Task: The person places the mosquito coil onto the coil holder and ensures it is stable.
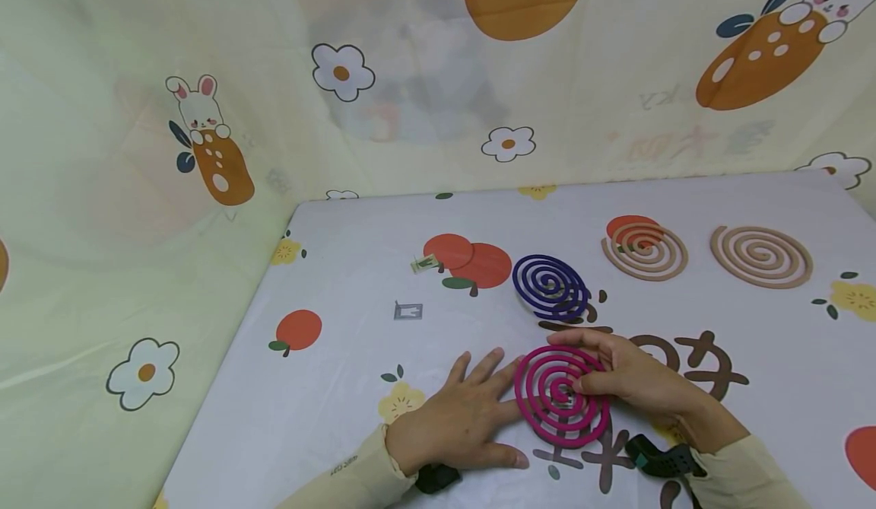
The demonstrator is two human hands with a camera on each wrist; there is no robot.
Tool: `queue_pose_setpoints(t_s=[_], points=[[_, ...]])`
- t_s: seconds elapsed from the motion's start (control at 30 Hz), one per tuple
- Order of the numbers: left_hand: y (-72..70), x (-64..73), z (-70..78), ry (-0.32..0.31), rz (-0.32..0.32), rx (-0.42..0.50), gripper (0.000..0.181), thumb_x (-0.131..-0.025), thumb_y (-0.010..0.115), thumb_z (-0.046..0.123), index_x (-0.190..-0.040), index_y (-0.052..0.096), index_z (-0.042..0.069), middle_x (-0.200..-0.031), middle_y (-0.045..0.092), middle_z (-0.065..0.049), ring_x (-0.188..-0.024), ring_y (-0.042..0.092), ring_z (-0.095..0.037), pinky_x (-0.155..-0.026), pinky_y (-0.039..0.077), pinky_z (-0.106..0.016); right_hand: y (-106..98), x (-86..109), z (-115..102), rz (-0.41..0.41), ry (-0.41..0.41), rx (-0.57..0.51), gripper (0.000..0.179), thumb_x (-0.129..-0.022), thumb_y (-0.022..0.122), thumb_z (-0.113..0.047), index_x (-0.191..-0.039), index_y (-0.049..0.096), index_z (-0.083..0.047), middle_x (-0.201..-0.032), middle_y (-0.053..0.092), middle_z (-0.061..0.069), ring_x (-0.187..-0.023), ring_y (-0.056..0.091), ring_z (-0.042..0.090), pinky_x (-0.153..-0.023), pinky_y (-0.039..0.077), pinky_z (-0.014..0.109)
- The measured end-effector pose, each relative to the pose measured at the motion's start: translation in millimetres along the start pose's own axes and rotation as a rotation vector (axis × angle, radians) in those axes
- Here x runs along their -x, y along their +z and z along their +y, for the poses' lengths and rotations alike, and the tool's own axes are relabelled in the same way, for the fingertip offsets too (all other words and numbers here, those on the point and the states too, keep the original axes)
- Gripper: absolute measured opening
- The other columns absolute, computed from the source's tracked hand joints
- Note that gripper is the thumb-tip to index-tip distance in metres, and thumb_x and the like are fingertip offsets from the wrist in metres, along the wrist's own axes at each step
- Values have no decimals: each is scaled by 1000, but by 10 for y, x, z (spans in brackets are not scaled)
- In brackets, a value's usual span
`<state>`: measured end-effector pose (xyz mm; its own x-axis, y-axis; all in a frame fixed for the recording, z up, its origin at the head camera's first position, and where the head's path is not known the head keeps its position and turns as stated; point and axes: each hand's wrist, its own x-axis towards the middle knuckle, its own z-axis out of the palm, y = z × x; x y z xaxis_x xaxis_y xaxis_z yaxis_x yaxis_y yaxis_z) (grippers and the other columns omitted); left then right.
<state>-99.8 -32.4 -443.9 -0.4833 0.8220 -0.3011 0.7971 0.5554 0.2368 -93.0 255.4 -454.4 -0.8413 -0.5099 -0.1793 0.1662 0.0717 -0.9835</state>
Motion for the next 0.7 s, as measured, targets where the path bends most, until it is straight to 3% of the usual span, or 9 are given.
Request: queue_pose_setpoints(t_s=[0.33, 0.7], points=[[17, -6, -5, 12, 19, -13, 80, -94, 53, 75, -163, 22, 49, -176, 9, 4, -162, 6, -31, -123, 18, -68, 6, -13, 15, 45, 31, 24, 62, -95, 70, -3, -151, 42, 5, -139, 60, 24, -113, 68, 19, -91, 60, 32], [32, -11, -8, 18, 33, -32, 81, -94, 53, 75, -163, 23, 48, -176, 10, 3, -161, 7, -32, -122, 19, -67, -7, -13, 5, 57, 82, -38, 65, -97, 73, -8, -151, 40, 5, -136, 64, 21, -112, 71, 21, -90, 61, 36]])
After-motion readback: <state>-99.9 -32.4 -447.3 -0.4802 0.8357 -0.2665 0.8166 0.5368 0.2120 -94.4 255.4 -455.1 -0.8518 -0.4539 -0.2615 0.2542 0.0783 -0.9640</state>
